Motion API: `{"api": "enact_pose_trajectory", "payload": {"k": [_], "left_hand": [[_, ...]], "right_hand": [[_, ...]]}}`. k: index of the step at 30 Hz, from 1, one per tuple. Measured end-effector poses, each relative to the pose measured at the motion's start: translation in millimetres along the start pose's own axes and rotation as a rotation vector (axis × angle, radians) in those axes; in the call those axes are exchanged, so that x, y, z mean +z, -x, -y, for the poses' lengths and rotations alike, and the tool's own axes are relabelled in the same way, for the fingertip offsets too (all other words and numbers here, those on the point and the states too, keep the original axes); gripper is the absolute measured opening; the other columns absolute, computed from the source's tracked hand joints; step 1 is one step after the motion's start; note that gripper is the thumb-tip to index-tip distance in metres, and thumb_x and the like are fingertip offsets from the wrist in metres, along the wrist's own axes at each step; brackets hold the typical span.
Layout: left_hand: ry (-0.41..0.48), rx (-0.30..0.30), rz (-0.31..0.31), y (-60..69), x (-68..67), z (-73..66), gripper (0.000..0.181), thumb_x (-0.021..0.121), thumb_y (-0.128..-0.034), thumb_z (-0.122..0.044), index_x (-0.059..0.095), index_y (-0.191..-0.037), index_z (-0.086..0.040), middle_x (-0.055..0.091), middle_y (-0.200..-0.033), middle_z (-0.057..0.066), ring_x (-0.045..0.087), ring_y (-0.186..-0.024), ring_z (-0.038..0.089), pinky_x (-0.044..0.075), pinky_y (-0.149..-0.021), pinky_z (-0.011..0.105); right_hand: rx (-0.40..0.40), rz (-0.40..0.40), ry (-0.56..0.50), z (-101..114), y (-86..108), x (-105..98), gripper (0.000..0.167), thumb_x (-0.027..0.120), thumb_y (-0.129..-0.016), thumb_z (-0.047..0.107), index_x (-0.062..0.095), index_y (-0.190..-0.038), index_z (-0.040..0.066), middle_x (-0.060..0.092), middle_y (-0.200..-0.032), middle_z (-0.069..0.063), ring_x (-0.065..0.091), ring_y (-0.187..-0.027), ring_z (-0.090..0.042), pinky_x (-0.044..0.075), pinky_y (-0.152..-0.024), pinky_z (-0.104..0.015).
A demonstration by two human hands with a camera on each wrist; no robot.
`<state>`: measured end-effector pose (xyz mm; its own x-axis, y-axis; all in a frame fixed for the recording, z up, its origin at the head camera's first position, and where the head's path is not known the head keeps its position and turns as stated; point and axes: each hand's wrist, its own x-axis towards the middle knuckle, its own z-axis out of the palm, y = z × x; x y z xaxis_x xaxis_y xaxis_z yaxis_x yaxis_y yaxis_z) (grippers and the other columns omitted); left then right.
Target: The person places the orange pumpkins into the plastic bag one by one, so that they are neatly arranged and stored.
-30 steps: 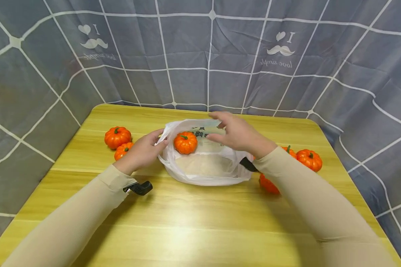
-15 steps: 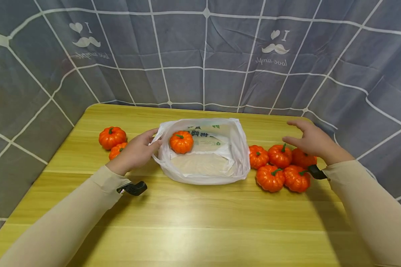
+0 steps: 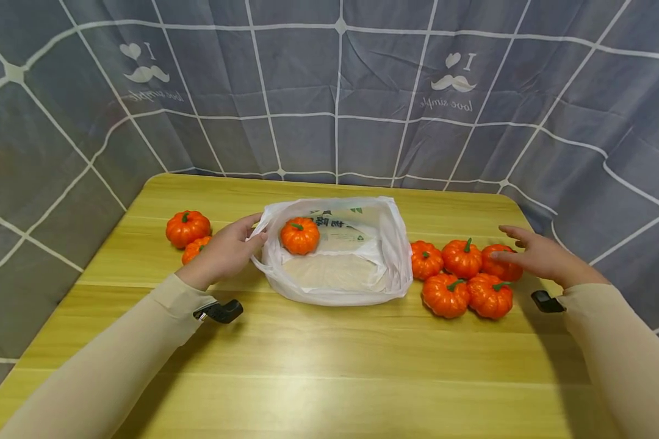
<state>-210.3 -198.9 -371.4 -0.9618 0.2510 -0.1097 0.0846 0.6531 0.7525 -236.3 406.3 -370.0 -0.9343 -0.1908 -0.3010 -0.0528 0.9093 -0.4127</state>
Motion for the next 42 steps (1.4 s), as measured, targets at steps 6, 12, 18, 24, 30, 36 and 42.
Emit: {"api": "enact_pose_trajectory", "payload": {"k": [6, 12, 18, 24, 30, 36, 42], "left_hand": [[-0.004, -0.002, -0.001, 0.7, -0.6, -0.9, 0.061, 0.049, -0.112, -0.028, 0.029, -0.167, -0.013, 0.058, -0.15, 0.021, 0.064, -0.124, 0.035, 0.053, -0.104, 0.052], [0.01, -0.012, 0.0, 0.1, -0.6, -0.7, 0.062, 0.049, -0.1119, -0.029, 0.028, -0.168, -0.013, 0.056, -0.152, 0.022, 0.063, -0.127, 0.037, 0.053, -0.106, 0.054], [-0.003, -0.022, 0.0, 1.0, 0.0, 0.2, 0.062, 0.05, -0.1117, -0.029, 0.028, -0.168, -0.014, 0.058, -0.15, 0.022, 0.064, -0.124, 0.035, 0.053, -0.105, 0.052], [-0.016, -0.018, 0.002, 0.5, -0.4, 0.8, 0.062, 0.049, -0.112, -0.029, 0.028, -0.168, -0.013, 0.058, -0.15, 0.022, 0.064, -0.122, 0.035, 0.054, -0.104, 0.051], [-0.028, -0.015, 0.001, 0.7, -1.0, -0.2, 0.062, 0.049, -0.1121, -0.03, 0.028, -0.168, -0.012, 0.058, -0.149, 0.022, 0.065, -0.123, 0.035, 0.054, -0.103, 0.051], [-0.023, -0.014, 0.003, 0.9, -0.8, -0.9, 0.062, 0.049, -0.1122, -0.029, 0.028, -0.167, -0.012, 0.058, -0.149, 0.021, 0.065, -0.122, 0.035, 0.055, -0.102, 0.05], [-0.025, -0.014, 0.003, 1.2, -0.6, -2.3, 0.061, 0.049, -0.1122, -0.029, 0.028, -0.167, -0.013, 0.059, -0.148, 0.02, 0.065, -0.12, 0.034, 0.054, -0.102, 0.049]], "right_hand": [[-0.019, 0.014, -0.063, -12, 3.0, 8, 0.093, 0.069, -0.1, 0.042, 0.021, -0.161, -0.01, 0.029, -0.156, -0.047, 0.036, -0.138, -0.068, 0.036, -0.109, -0.075], [-0.031, 0.004, -0.096, -16, 5.4, 11, 0.09, 0.068, -0.101, 0.04, 0.022, -0.162, -0.009, 0.032, -0.156, -0.046, 0.033, -0.14, -0.066, 0.032, -0.11, -0.075], [-0.029, 0.007, -0.121, -23, 7.9, 14, 0.089, 0.069, -0.101, 0.037, 0.022, -0.162, -0.007, 0.032, -0.156, -0.044, 0.033, -0.141, -0.062, 0.031, -0.11, -0.072], [-0.024, 0.019, -0.14, -26, 7.8, 17, 0.087, 0.067, -0.102, 0.037, 0.022, -0.162, -0.008, 0.037, -0.155, -0.042, 0.037, -0.14, -0.058, 0.035, -0.11, -0.066], [-0.031, 0.02, -0.146, -25, 7.2, 18, 0.083, 0.067, -0.103, 0.035, 0.025, -0.161, -0.007, 0.046, -0.15, -0.039, 0.046, -0.135, -0.05, 0.04, -0.096, -0.03], [-0.037, 0.007, -0.135, -23, 8.4, 18, 0.081, 0.068, -0.102, 0.036, 0.031, -0.16, -0.006, 0.05, -0.148, -0.036, 0.049, -0.132, -0.046, 0.04, -0.09, -0.023], [-0.026, -0.002, -0.143, -21, 7.9, 19, 0.081, 0.07, -0.1, 0.039, 0.034, -0.16, -0.001, 0.053, -0.147, -0.032, 0.052, -0.129, -0.039, 0.042, -0.089, -0.02]]}}
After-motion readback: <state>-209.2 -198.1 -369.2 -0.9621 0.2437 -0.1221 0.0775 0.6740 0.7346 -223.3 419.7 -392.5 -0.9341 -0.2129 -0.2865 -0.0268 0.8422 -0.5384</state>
